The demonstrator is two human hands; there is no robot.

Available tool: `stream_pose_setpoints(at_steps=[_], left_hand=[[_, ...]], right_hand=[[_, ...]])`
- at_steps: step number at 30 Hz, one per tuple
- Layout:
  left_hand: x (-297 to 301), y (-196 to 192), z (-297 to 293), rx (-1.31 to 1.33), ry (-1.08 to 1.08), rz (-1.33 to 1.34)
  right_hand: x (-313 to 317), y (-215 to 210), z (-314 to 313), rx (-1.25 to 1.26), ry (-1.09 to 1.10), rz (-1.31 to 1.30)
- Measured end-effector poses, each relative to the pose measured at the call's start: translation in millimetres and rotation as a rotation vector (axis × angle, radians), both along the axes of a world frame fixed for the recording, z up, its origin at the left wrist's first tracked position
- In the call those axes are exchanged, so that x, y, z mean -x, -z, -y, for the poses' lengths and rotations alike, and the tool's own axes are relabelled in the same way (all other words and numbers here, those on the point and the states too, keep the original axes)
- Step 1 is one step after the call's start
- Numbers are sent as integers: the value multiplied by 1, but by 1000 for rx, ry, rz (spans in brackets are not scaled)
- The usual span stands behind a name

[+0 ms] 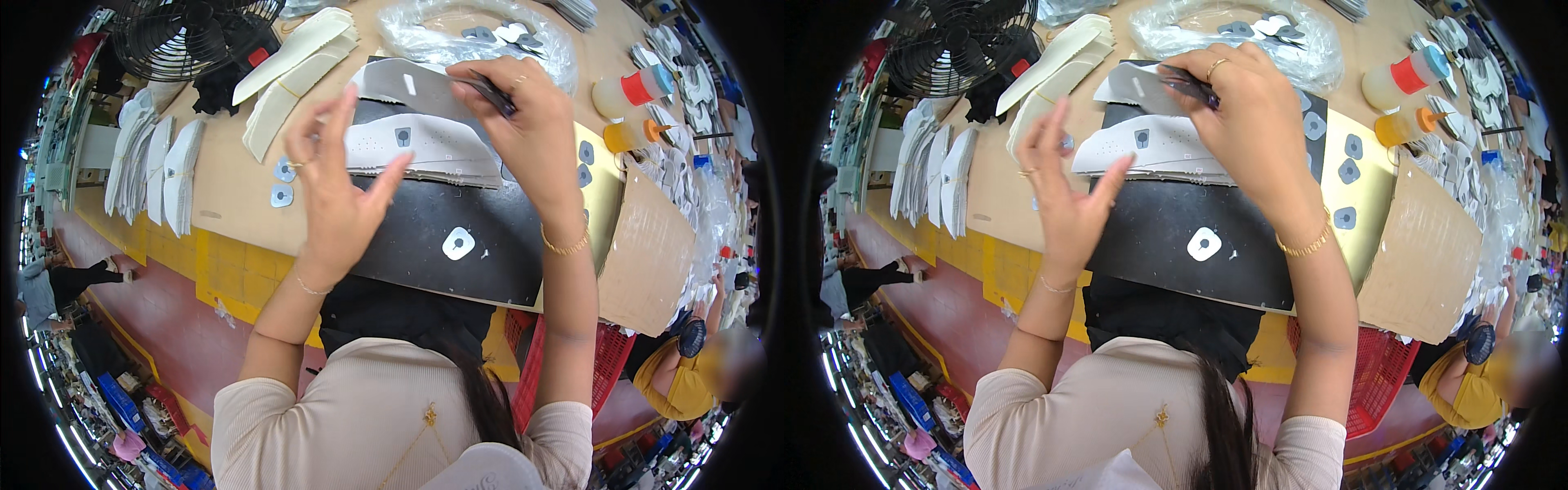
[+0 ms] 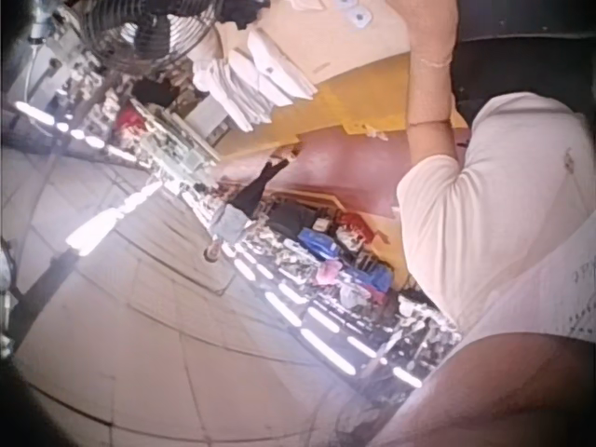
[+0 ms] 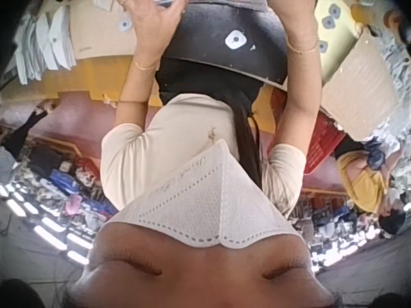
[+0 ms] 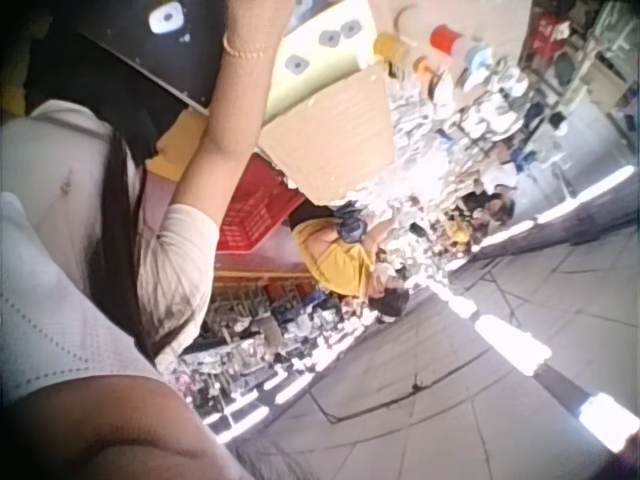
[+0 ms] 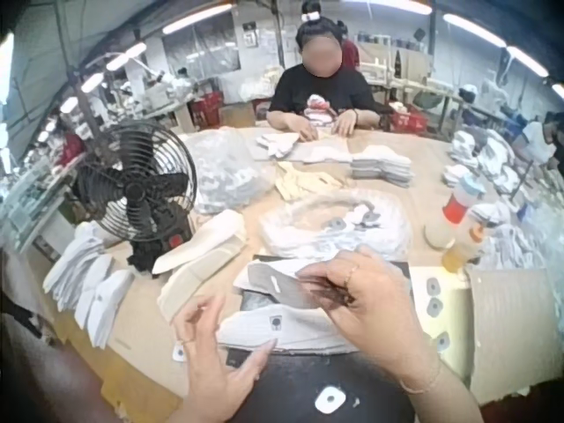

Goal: The person repeatedly picks up white curved fabric pieces from a table, uses scissors to trim edges and a central cutout, and places the finished pieces into a stack. The process is repeated for multiple identical pieces.

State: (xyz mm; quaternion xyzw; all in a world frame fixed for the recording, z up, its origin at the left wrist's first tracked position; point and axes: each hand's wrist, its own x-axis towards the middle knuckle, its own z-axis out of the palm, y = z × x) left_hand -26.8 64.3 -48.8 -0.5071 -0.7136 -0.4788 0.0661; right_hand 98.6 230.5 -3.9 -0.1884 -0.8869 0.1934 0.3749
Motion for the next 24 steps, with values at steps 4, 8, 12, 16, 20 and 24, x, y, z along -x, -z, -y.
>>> stream_pose_setpoints(at_steps=[4, 8, 12, 16, 20, 24], left_hand=[[14, -34, -8, -18, 28, -181], [14, -50, -10, 112, 369, 99], [3, -51, -19, 175, 675, 857], [-8, -68, -20, 357, 742, 1066], [-6, -75, -14, 459, 730, 1104], [-8, -77, -6, 520, 745, 1133]], right_hand=[[-30, -49, 16, 49, -151, 4], [-59, -68, 17, 158, -141, 32], [-78, -74, 10, 179, -145, 92], [-96, -75, 14, 306, -35, 131], [-114, -74, 36, 639, 114, 101], [-128, -60, 59, 832, 170, -42]])
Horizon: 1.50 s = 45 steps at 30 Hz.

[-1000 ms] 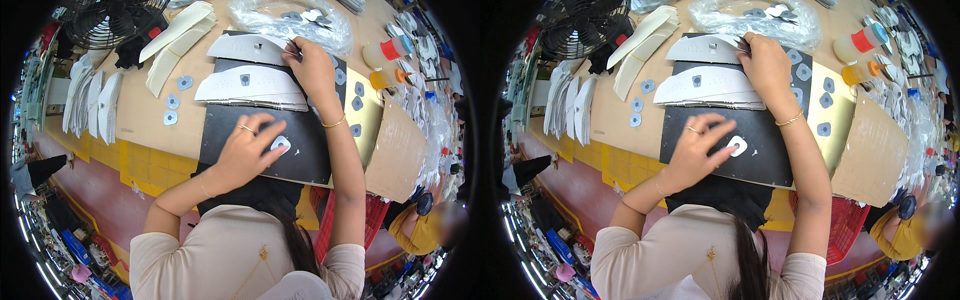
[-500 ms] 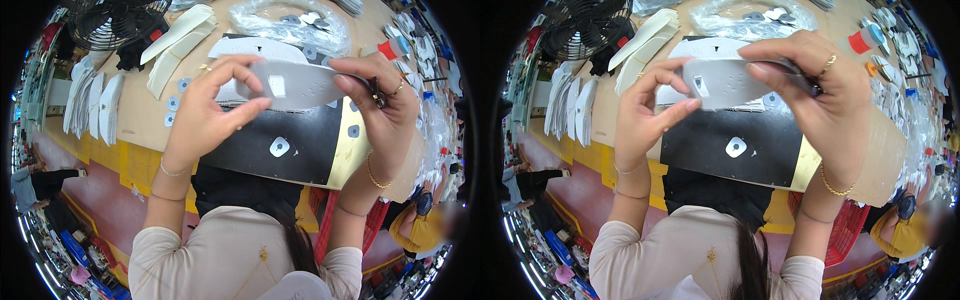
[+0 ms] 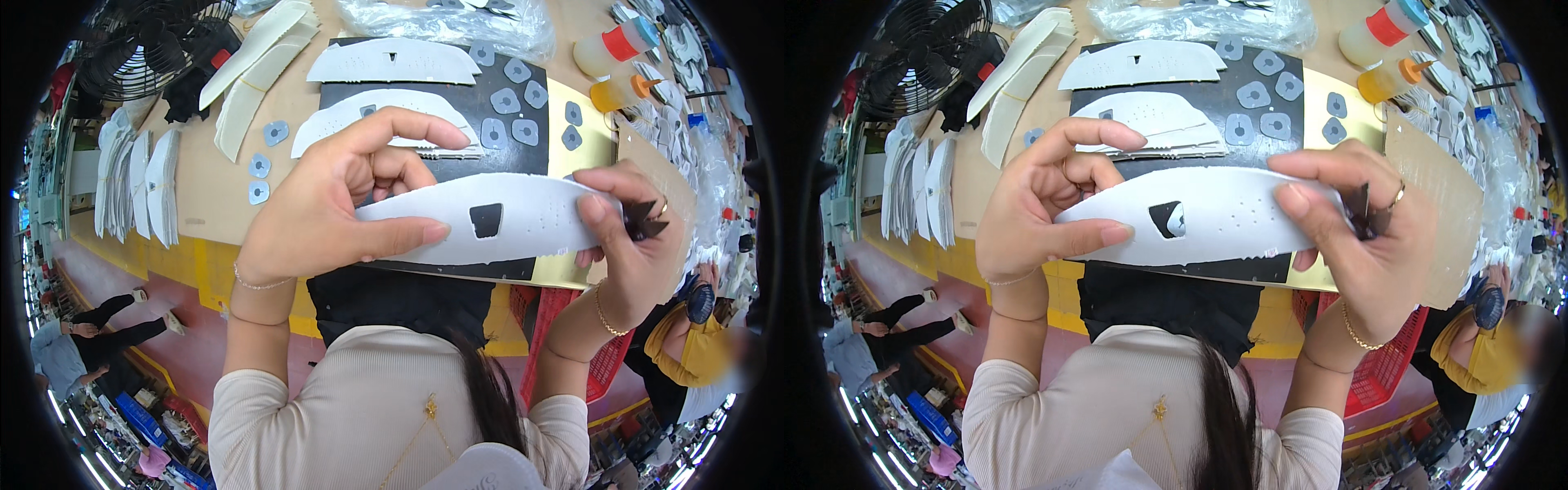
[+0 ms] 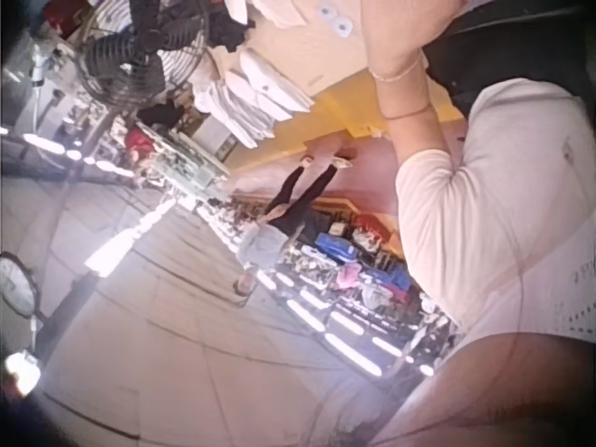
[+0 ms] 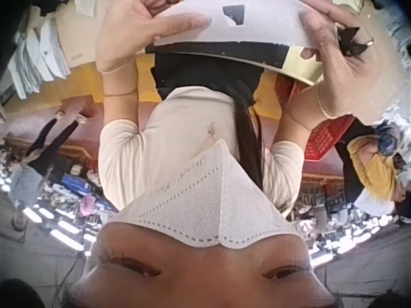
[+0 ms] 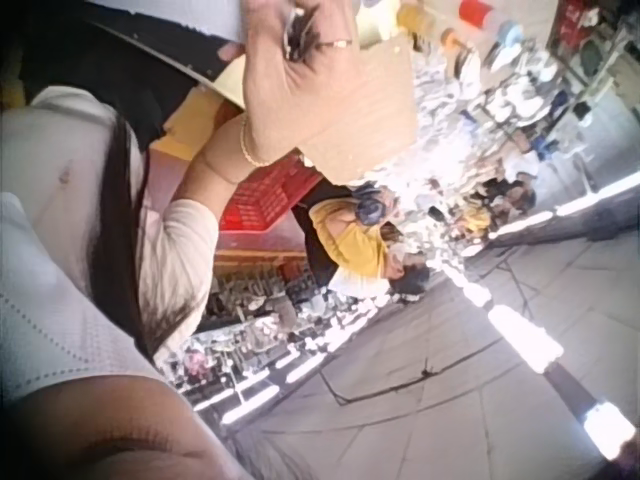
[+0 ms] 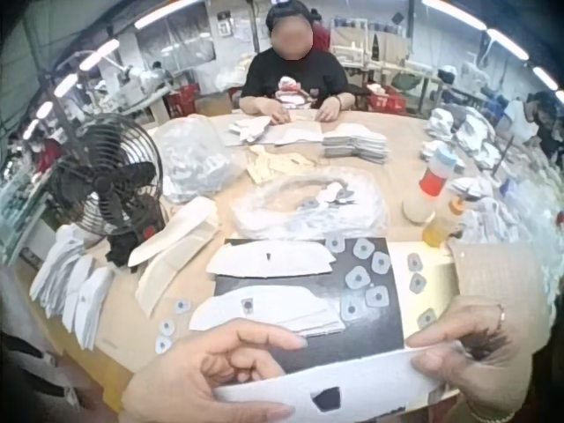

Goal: The person repeatedly picks up white curved fabric pieces from a table, uses scissors to trim edges and a central cutout, and places the finished pieces into a stack. The process is repeated for multiple identical pieces.

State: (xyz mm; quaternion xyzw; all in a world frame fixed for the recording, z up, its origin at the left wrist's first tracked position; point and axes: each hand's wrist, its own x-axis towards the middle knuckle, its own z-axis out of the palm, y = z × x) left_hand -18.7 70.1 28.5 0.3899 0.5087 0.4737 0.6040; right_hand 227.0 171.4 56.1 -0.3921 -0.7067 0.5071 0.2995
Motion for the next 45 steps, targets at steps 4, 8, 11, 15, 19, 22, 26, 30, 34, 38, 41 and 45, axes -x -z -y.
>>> stream_pose_setpoints(at_steps=[4, 8, 11, 15, 19, 22, 26, 30, 34, 38, 41, 45], left_hand=[[-4, 1, 2, 29, 33, -2], [-5, 9, 2, 26, 76, -24], [-8, 21, 2, 77, 78, -7], [-7, 27, 4, 137, 153, -139], [-19, 37, 17, 59, 25, -183], [-38, 49, 30, -150, -200, -296], [-39, 63, 21, -602, -238, -702], [-42, 63, 25, -486, -243, -311], [-50, 73, 24, -517, -303, -279], [-40, 63, 27, -413, -167, -389], [-41, 53, 29, -221, -147, -265], [-47, 50, 30, -127, -144, -52]], right_hand=[[-10, 14, 17, 130, 90, -87], [-19, 33, 25, 281, 118, -122], [-25, 48, 32, 385, 131, -159], [-30, 56, 42, 419, 139, -171], [-29, 57, 54, 210, 183, -183], [-20, 62, 59, -197, 150, -84], [1, 65, 66, -704, 37, 44], [10, 82, 68, -790, -98, 8], [12, 95, 64, -769, -201, -14], [-1, 87, 60, -432, -277, -32], [-12, 89, 63, -132, -24, -222], [0, 64, 48, -322, -117, 30]])
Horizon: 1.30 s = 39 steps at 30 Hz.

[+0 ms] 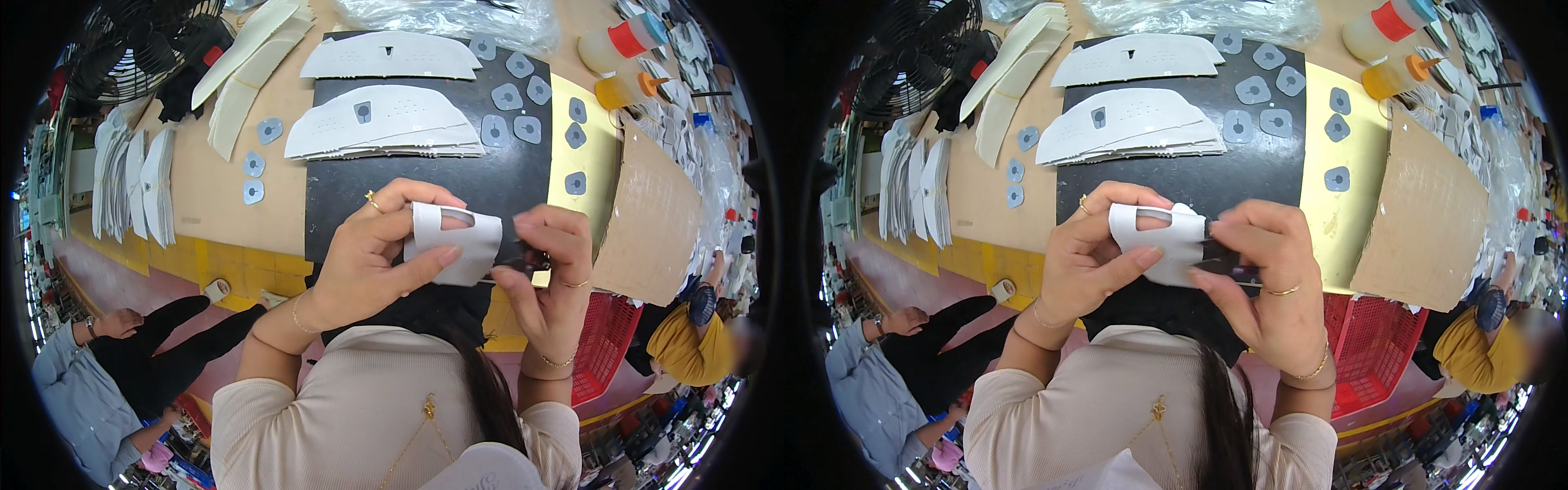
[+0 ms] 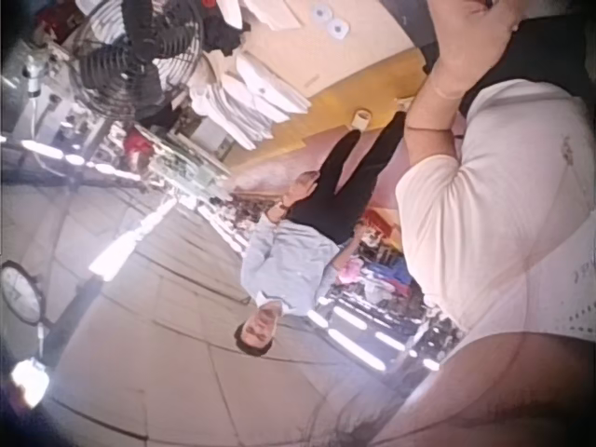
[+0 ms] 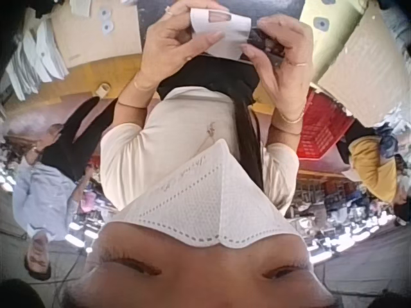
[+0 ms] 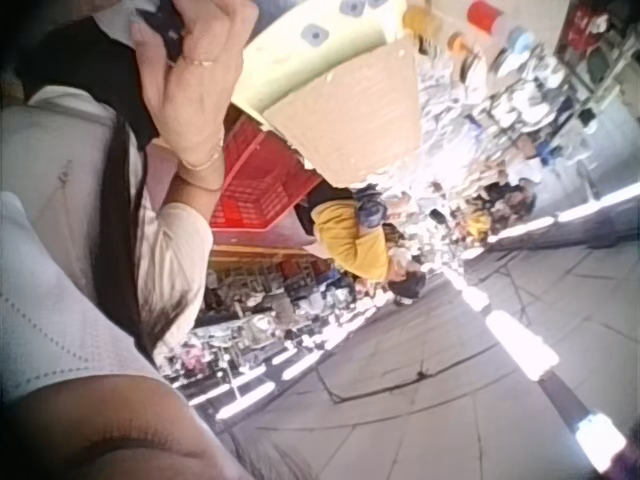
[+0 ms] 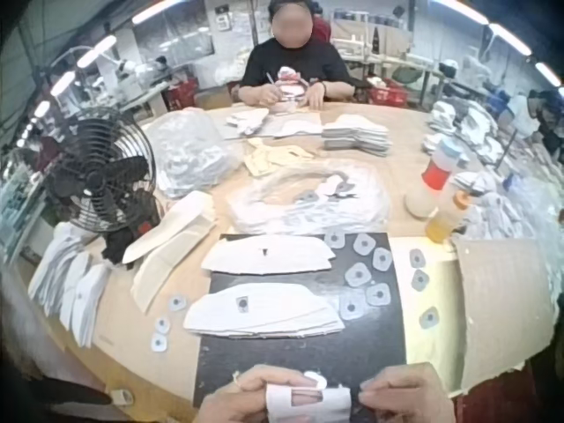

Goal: The person repeatedly picks up white curved fabric pieces from a table, uses scissors to trim edges and a central cutout, and places the finished pieces into a stack. The process is repeated for multiple identical pieces.

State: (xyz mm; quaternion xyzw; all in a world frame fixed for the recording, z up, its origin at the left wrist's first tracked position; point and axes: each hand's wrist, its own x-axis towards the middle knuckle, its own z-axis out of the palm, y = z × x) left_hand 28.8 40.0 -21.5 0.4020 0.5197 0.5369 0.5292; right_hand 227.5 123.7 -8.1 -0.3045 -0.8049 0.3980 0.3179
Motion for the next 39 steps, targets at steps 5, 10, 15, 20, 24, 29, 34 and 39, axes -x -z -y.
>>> stream_pose_setpoints(at_steps=[5, 10, 15, 20, 24, 29, 34, 39], left_hand=[[8, -5, 1, 49, 96, -86], [10, -10, 2, 62, 149, -96], [12, -8, 2, 49, 170, -88], [13, -6, 1, 1, 211, -81], [12, -5, 1, -40, 216, -95], [13, -2, 0, -49, 213, -108], [11, -7, 0, -39, 207, -107], [10, -9, 0, -36, 211, -116]], right_hand=[[11, -11, -7, -107, -61, 71], [15, -24, -12, -44, -87, 153], [16, -25, -12, 26, -82, 133], [11, -19, -18, -10, -139, 73], [10, -18, -16, 8, -123, 16], [12, -23, -18, 29, -129, 47], [10, -22, -18, 21, -141, 53], [9, -19, -17, 36, -136, -1]])
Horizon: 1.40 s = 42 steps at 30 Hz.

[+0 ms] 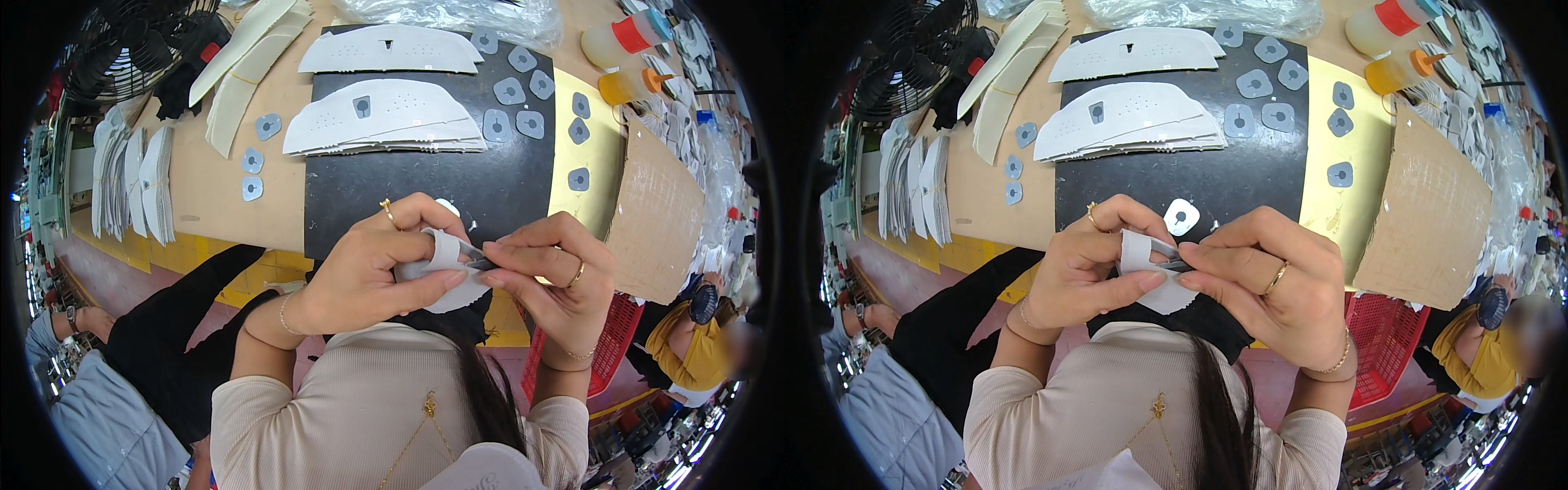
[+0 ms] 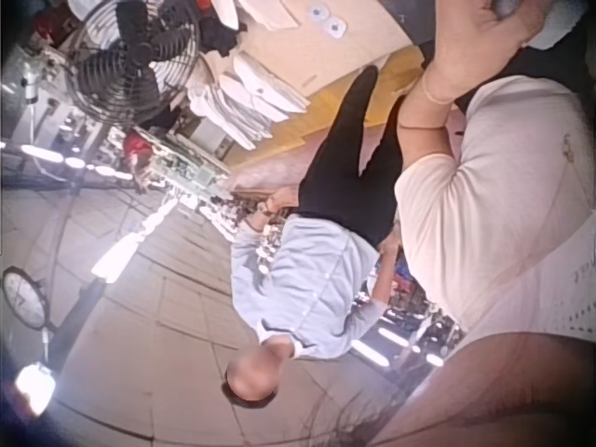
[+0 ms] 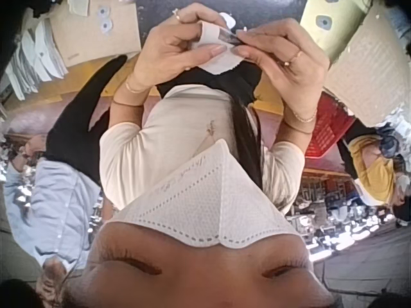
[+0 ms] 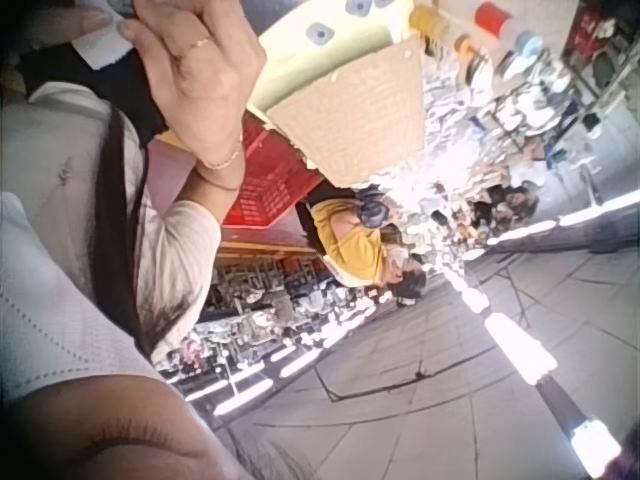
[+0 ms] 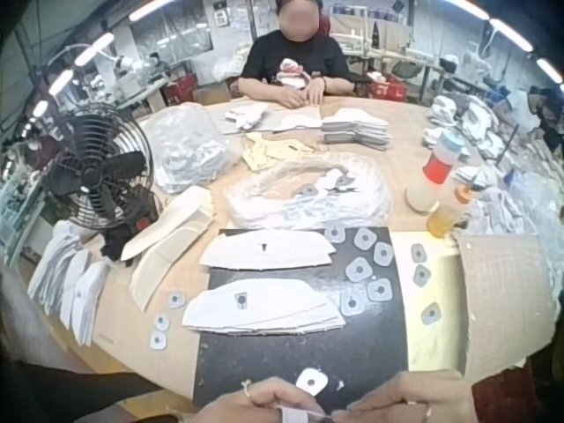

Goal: The person repeatedly picks up white curved fabric pieces from a table, uses scissors to trim edges and a central cutout, and places the finished pieces into a stack. The process is repeated for multiple identical pieces.

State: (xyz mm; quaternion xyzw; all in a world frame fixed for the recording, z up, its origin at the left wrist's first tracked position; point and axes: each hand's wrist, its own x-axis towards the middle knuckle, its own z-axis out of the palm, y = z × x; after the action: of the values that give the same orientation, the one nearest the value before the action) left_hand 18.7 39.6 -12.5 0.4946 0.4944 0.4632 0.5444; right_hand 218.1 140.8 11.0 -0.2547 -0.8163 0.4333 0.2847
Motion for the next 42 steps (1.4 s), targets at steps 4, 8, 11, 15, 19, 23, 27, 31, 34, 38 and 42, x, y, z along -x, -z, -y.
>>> stream_pose_setpoints(at_steps=[4, 8, 11, 15, 19, 23, 27, 31, 34, 38, 42], left_hand=[[-1, 2, 0, -24, 1, -12], [-2, -1, -1, -20, 5, -43], [-2, -1, 0, -35, -32, -38], [-3, -4, 0, -145, -62, -215], [-7, 1, -3, -355, -127, -333], [-9, 2, -4, -417, -134, -330], [-8, 4, -3, -422, -131, -315], [-7, 7, -2, -399, -108, -269], [-4, 7, -4, -426, -73, -278], [-1, 1, -6, -433, -34, -289], [0, 3, -6, -430, -26, -279]], right_hand=[[1, -4, 1, 17, 9, 19], [-2, -2, 0, -11, 9, 20], [-8, 1, 1, 31, 135, -39], [-6, 0, 4, 207, 195, -8], [-4, 2, 4, 318, 162, 4], [-7, -4, -2, 331, 70, -3], [-7, -4, -2, 314, 51, -5], [-7, -2, -1, 327, 49, -12], [-9, -4, -3, 284, 45, -8], [-10, -10, -6, 297, 32, 14], [-10, -12, -7, 331, 19, 14]])
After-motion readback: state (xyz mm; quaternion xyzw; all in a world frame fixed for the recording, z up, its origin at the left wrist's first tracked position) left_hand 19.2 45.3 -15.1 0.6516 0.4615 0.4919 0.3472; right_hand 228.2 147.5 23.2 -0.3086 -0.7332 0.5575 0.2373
